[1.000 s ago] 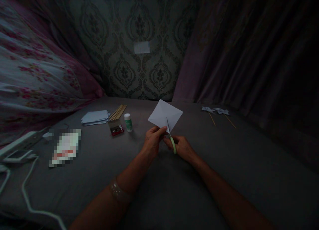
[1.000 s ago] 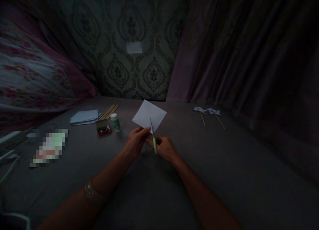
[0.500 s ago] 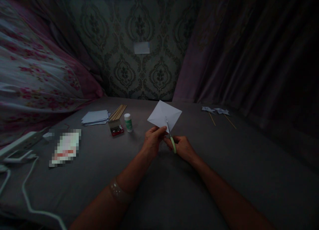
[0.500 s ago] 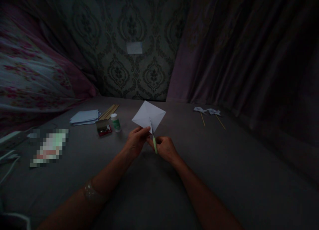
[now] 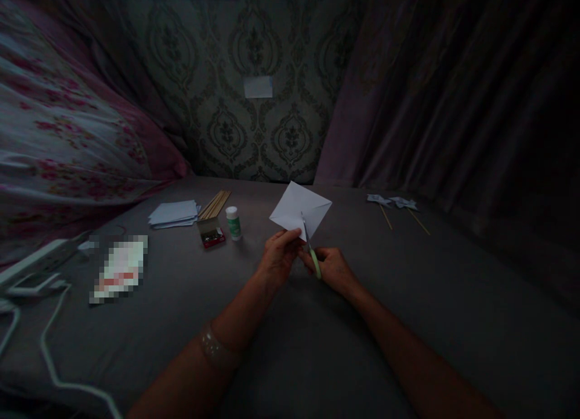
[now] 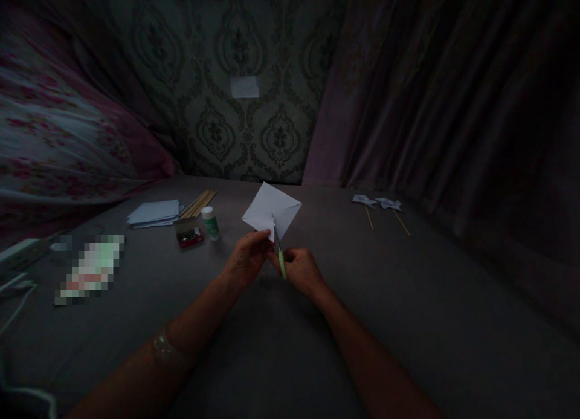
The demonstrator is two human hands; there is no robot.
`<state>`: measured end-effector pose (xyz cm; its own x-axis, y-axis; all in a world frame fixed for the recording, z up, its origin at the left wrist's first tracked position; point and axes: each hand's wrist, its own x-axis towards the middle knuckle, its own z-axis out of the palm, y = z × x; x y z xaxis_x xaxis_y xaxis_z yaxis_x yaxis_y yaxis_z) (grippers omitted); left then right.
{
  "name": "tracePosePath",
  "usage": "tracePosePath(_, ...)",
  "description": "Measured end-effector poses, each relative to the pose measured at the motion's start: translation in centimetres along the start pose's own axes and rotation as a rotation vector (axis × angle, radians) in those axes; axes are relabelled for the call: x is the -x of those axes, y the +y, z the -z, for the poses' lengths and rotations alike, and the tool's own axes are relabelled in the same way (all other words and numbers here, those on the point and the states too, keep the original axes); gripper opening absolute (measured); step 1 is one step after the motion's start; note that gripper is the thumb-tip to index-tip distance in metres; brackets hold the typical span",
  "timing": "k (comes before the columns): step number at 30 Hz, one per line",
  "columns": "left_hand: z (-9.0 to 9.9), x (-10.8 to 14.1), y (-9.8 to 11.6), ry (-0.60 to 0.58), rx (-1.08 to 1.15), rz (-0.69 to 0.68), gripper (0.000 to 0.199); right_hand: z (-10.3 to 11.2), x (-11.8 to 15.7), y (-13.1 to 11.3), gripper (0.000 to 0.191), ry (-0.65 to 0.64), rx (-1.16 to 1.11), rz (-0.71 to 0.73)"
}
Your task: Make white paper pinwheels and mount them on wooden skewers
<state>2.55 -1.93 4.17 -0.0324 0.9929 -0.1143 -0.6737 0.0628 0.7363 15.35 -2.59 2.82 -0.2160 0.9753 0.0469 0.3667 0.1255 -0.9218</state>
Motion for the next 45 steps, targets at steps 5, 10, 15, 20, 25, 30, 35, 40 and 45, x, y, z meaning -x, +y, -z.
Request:
tracePosePath(5,0.1,-0.1,0.0,-0.014,0.014,-0.017,0.022,0.0,-0.1,0.2,0.049,-0.004,0.003,0.0)
tracePosePath(10,0.0,0.1,0.2,-0.011,0.019,0.0,0.021,0.1,0.0,0.1,0.05,0.001,0.024,0.002)
tracePosePath(15,-0.1,0.1,0.3,0.001,0.023,0.008,0.019,0.1,-0.1,0.3,0.049,-0.005,0.029,0.004)
tracePosePath(20,-0.1,0.0,0.3,-0.007,0.015,0.009,0.023,0.1,-0.1,0.4,0.05,-0.009,0.035,0.009)
tracePosePath(25,0.3,-0.4,0.1,0.053,0.021,-0.036,0.031,0.1,-0.1,0.5,0.049,-0.036,0.043,-0.045)
tracePosePath(30,0.8,-1.0,0.2,0.138,0.016,-0.05,0.034,0.3,0.0,0.5,0.045,-0.163,0.118,-0.009)
tracePosePath(35,1.7,-1.9,0.7,0.23,0.079,-0.112,0.032,2.0,0.4,0.0,0.037,-0.378,0.276,0.039)
tracePosePath(40,2.7,-2.7,1.2,0.297,0.11,-0.098,0.037,4.9,0.5,-0.3,0.038,-0.387,0.321,-0.077)
tracePosePath(45,3.0,-3.0,1.0,0.31,0.122,-0.054,0.034,8.5,0.4,0.6,0.043,-0.24,0.617,-0.221)
